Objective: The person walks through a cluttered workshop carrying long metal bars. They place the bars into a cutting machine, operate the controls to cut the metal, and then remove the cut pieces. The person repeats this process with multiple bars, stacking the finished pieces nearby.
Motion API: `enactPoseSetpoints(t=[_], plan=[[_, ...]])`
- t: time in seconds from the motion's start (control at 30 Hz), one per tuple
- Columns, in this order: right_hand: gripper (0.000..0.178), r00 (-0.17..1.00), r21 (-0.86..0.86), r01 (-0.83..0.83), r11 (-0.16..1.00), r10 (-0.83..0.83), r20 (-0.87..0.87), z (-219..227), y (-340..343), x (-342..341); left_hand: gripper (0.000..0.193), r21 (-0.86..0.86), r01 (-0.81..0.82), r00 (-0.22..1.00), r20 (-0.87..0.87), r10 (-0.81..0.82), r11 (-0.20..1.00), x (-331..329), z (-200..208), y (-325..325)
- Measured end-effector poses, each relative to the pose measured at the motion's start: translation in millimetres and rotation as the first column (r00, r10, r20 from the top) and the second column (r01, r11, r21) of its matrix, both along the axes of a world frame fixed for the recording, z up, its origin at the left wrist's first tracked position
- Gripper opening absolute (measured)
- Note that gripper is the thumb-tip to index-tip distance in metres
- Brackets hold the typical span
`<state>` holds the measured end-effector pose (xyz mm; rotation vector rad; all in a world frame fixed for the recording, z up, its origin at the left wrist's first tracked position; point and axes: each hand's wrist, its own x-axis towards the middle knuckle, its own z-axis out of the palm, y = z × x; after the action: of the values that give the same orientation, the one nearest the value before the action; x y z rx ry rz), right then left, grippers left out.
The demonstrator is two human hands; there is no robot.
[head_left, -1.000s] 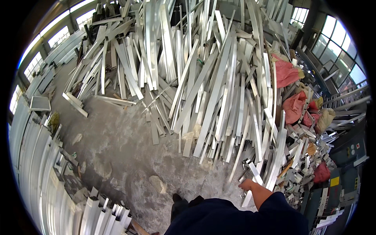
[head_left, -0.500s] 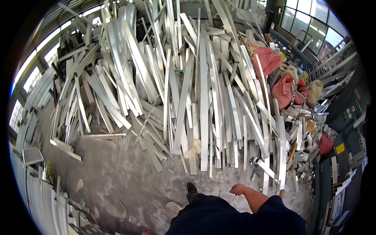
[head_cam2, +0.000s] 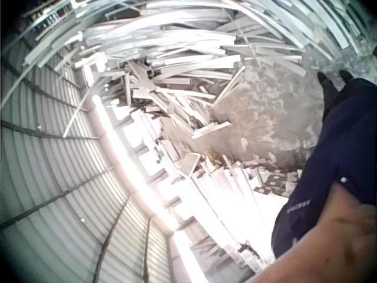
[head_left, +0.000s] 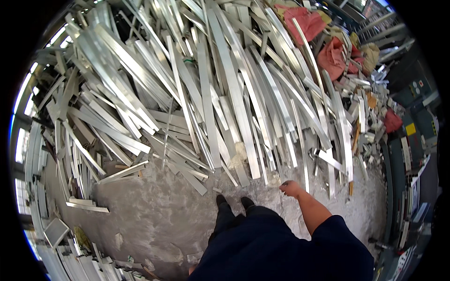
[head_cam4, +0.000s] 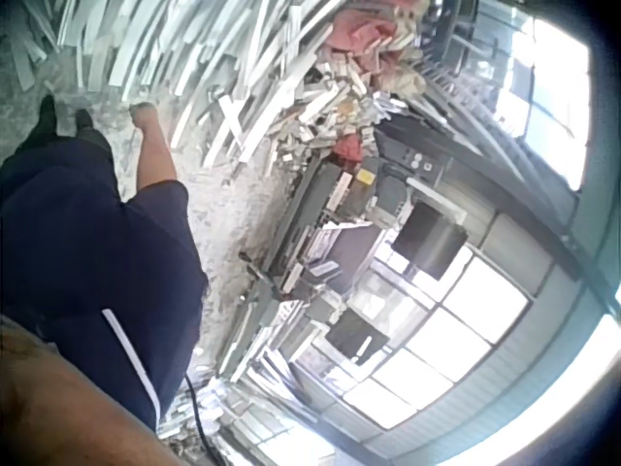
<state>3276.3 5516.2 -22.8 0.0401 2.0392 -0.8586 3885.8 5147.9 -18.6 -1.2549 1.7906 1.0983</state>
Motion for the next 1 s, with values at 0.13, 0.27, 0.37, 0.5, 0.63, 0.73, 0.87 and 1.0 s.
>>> enactPoseSetpoints(t=[0.13,0.27,0.37,0.5,0.63,0.73,0.87,1.0], plan=[[0.037,0.967,0.053,0.243,0.969,-0.246,0.065,16,-1,40,0.033,-0.224,0.638,0.731,-0.127,-0.671,0.737,-37,-23,-113],[0.035,0.951,0.274,0.239,0.932,-0.281,0.127,11,20,90,0.037,0.066,-0.184,0.948,-0.253,0.195,0.981,-135,-5,-214],[0.035,0.894,0.29,0.336,0.896,-0.4,0.202,25,8,116,0.04,0.126,-0.462,0.833,-0.277,0.479,0.878,-194,13,-265],[0.036,0.853,0.263,0.448,0.855,-0.496,0.16,41,-1,145,0.04,0.032,-0.337,0.894,-0.302,0.331,0.941,-260,19,-302],[0.034,0.82,0.188,0.538,0.822,-0.562,0.108,59,-11,152,0.04,0.115,-0.191,0.954,-0.211,0.212,0.975,-282,-2,-310],[0.032,0.807,0.182,0.551,0.815,-0.575,0.132,58,-11,143,0.039,0.159,-0.186,0.967,-0.144,0.209,0.97,-287,-13,-290],[0.034,0.787,0.207,0.543,0.814,-0.579,0.213,44,12,130,0.038,0.157,-0.188,0.977,-0.073,0.201,0.97,-298,-1,-257],[0.032,0.789,0.22,0.513,0.83,-0.556,0.26,18,41,91,0.04,0.068,-0.292,0.955,-0.028,0.294,0.954,-309,18,-225]])
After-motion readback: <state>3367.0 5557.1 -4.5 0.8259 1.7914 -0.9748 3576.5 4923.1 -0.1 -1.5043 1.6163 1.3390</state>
